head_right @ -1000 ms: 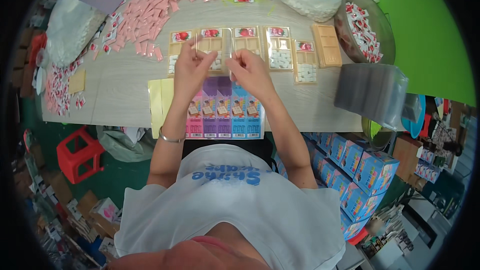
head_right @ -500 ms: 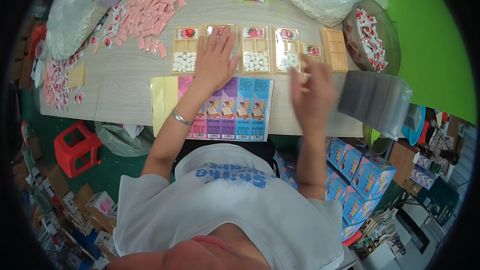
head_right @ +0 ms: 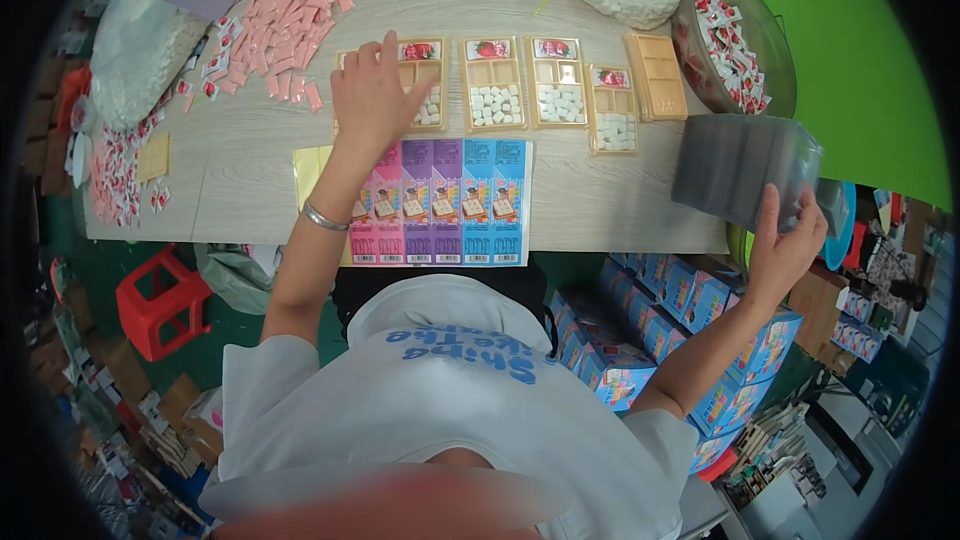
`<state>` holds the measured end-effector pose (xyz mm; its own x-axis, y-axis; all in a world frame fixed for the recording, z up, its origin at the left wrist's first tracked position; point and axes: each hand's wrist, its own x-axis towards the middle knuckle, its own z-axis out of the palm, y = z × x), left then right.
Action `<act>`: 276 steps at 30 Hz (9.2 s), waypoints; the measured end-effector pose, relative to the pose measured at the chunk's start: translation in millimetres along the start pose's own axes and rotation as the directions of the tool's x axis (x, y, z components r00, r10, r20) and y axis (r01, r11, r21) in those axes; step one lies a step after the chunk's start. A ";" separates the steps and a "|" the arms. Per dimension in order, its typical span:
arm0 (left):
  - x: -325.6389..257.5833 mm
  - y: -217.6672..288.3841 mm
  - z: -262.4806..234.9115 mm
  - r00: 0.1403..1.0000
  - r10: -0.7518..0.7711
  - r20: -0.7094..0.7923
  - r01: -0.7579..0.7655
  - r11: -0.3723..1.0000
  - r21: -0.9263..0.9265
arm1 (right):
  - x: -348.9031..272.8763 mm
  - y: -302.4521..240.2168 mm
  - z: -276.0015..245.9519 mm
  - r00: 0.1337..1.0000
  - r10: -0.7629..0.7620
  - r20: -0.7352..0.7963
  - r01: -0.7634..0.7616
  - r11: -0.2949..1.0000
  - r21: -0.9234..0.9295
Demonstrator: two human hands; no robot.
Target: Packaging small white toy components into clear bags and then placing them inside themed cardboard sleeves.
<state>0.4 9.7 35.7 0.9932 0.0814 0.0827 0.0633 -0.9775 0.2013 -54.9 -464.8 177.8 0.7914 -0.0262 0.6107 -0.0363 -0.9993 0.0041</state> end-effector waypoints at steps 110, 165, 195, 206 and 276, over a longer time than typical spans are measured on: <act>-139.7 -77.4 27.4 0.966 0.044 -0.256 -0.109 0.963 -0.246 | -139.4 -360.2 135.9 0.714 -0.677 -0.176 0.531 0.361 0.767; -26.1 -87.3 17.9 0.848 -0.529 0.028 0.470 0.726 -0.502 | -33.6 -405.2 180.7 0.805 -0.345 0.482 -0.130 0.690 0.712; -121.2 15.2 -46.0 0.951 0.107 0.290 0.262 -0.776 -0.574 | -64.9 -287.7 59.5 0.705 -0.463 0.538 -0.707 -0.528 0.471; -115.7 10.0 -70.9 0.671 -0.341 -0.659 -0.338 0.650 -0.681 | -75.6 -246.8 25.3 0.769 -0.290 0.569 -0.623 -0.142 0.769; -133.6 -54.4 32.0 0.976 0.048 -0.210 -0.117 0.937 -0.329 | -128.1 -313.5 147.8 0.538 -0.797 -0.275 0.626 0.159 0.763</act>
<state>-132.6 45.7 -17.5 0.9525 0.0730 0.2955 -0.0890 -0.8617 0.4996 -54.7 -151.9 -18.7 0.2868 0.7893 0.5428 0.9555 -0.1951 -0.2211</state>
